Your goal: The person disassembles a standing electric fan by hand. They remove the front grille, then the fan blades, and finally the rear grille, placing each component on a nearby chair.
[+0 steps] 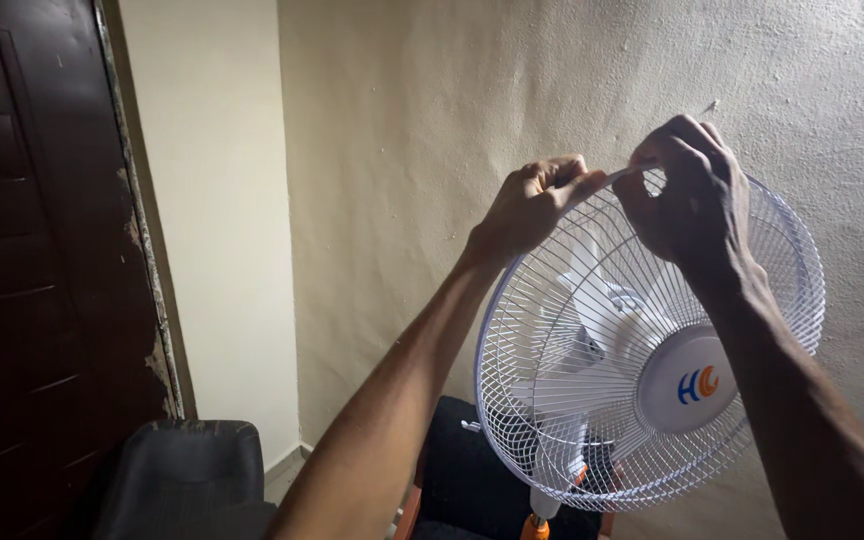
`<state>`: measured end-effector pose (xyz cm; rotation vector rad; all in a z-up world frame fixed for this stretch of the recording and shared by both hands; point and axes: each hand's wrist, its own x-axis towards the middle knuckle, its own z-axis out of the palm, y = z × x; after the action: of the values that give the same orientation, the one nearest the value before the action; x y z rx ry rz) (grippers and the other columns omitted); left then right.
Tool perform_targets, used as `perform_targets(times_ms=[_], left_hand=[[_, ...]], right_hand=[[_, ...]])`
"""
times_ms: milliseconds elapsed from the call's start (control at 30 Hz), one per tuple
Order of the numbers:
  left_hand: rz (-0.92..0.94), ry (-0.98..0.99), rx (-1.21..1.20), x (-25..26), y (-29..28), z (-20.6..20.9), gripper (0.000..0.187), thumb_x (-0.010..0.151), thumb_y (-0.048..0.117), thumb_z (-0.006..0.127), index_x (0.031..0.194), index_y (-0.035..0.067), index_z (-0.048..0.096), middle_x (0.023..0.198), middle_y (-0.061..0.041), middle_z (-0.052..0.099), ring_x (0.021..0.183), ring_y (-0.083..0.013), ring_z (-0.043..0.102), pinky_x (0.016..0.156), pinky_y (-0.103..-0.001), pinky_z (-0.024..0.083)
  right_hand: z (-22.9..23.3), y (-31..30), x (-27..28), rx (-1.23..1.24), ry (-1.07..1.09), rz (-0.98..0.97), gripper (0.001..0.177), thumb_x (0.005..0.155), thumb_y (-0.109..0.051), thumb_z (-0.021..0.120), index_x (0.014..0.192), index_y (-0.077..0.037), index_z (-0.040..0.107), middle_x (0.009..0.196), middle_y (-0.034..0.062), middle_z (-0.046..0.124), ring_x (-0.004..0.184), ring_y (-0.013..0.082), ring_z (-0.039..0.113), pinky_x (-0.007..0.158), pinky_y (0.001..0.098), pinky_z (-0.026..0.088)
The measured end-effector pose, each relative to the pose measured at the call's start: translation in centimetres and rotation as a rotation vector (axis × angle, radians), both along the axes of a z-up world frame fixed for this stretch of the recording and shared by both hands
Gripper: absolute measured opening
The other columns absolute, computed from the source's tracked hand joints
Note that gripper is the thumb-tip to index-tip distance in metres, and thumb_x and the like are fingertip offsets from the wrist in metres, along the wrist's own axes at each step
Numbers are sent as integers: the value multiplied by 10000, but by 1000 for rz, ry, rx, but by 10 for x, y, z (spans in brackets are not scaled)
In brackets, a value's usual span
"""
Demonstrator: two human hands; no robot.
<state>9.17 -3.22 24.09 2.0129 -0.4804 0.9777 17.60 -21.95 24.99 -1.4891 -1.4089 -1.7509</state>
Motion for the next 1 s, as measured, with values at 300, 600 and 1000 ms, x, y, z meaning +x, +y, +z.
perform_targets(times_ms=[300, 600, 1000], left_hand=[[-86, -7, -36, 2, 1, -4, 370, 993, 411, 629, 741, 150, 559, 611, 78, 398, 547, -50, 325, 499, -286, 299], [-62, -32, 32, 14, 10, -4, 369, 1014, 393, 620, 741, 148, 582, 620, 75, 390, 563, -56, 336, 520, -283, 305], [-28, -70, 380, 18, 16, 4, 595, 1016, 600, 559, 646, 150, 443, 580, 67, 371, 505, -84, 285, 501, -307, 283]], right_hand=[[2, 0, 5, -12, 11, -8, 191, 963, -108, 815, 871, -36, 665, 921, 80, 676, 829, 193, 665, 732, 333, 554], [1, 1, 11, -17, 59, -96, 216, 914, -162, 869, 842, -58, 694, 913, 78, 686, 904, 215, 676, 850, 380, 564], [3, -14, 13, -5, 59, -107, 137, 927, -97, 822, 867, -49, 709, 928, 71, 695, 885, 197, 690, 828, 362, 568]])
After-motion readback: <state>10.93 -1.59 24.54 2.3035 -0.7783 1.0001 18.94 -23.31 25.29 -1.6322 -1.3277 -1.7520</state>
